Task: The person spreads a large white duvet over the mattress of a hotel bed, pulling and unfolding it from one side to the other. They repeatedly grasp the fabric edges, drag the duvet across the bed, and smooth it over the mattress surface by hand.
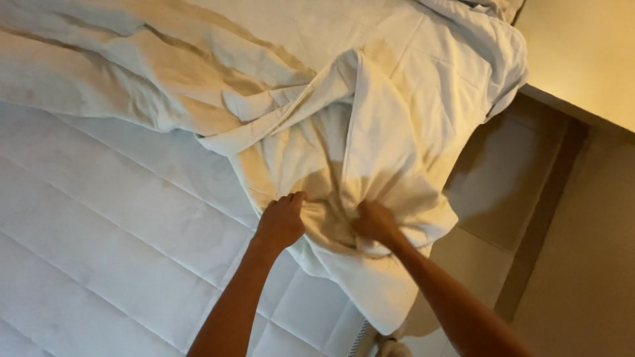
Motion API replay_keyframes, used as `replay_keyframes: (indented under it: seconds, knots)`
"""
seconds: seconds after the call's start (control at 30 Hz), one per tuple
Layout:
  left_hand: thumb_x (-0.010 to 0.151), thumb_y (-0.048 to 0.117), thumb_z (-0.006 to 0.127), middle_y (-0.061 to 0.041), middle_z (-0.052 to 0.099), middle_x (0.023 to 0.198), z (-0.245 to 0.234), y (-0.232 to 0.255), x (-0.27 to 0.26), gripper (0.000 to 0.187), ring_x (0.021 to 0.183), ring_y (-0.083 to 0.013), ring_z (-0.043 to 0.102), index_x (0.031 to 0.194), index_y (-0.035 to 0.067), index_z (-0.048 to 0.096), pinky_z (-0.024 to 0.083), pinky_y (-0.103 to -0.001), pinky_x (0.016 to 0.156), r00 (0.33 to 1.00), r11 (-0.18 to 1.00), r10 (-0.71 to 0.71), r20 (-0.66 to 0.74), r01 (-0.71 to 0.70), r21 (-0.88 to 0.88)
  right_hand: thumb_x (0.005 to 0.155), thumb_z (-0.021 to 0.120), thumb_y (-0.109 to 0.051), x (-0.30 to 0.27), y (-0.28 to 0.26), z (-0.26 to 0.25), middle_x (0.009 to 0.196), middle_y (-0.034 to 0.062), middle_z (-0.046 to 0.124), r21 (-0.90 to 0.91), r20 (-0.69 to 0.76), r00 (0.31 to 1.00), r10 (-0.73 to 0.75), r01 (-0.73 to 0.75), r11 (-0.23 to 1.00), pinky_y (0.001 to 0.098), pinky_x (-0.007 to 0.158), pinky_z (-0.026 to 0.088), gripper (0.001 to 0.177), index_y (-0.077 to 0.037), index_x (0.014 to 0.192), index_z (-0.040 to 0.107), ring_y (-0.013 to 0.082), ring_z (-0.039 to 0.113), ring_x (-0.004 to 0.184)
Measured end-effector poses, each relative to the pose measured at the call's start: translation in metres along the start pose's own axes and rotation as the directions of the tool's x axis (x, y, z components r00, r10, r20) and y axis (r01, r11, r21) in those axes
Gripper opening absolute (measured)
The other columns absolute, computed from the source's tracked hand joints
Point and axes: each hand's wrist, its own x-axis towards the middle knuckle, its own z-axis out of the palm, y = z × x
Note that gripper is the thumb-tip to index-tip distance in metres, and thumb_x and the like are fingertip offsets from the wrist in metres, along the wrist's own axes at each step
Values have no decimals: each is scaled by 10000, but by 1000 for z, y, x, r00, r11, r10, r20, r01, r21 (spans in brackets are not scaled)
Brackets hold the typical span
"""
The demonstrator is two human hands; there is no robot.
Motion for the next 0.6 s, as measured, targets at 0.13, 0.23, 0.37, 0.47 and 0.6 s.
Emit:
replay_keyframes:
  seconds: [0.13,0.23,0.37,0.47,0.6]
  knots:
    - [676,122,666,-219,627,1209,0,27,-12,681,1066,-402,606,1326,26,484,469,-510,904,996,997,80,-31,-79,23,776,761,-338,-46,-16,38,807,209,742,63,158,983,-88,79,995,461,685,601,351,-1,874,766,316,739,718]
    - [797,32,587,-211,601,1249,-2,49,-28,712,1081,-397,611,1483,36,396,473,-504,932,995,990,75,65,-81,112,832,694,-350,-71,-31,65,740,158,742,280,308,948,-82,-8,960,438,637,617,322,-37,880,749,286,745,650]
    - [770,165,707,-185,591,1297,-19,82,-57,831,1095,-386,591,1543,184,403,481,-505,915,994,989,93,57,-99,107,801,717,-293,-94,-61,106,738,169,715,411,134,958,-253,179,894,497,640,562,262,-32,833,723,324,697,667]
    - [641,251,809,-178,587,1270,-5,90,-74,948,1103,-370,574,1524,261,464,487,-487,885,984,958,169,62,-179,223,798,743,-294,-126,-51,113,806,202,702,420,-23,942,-334,312,852,513,698,540,272,-32,870,722,373,679,739]
    - [809,152,758,-160,600,1311,41,59,-102,433,1145,-325,591,1214,290,697,509,-438,844,958,816,287,11,-250,520,826,745,-300,-184,-39,75,1074,233,666,352,-280,858,-431,509,786,509,874,502,320,-42,1013,715,419,617,1017]
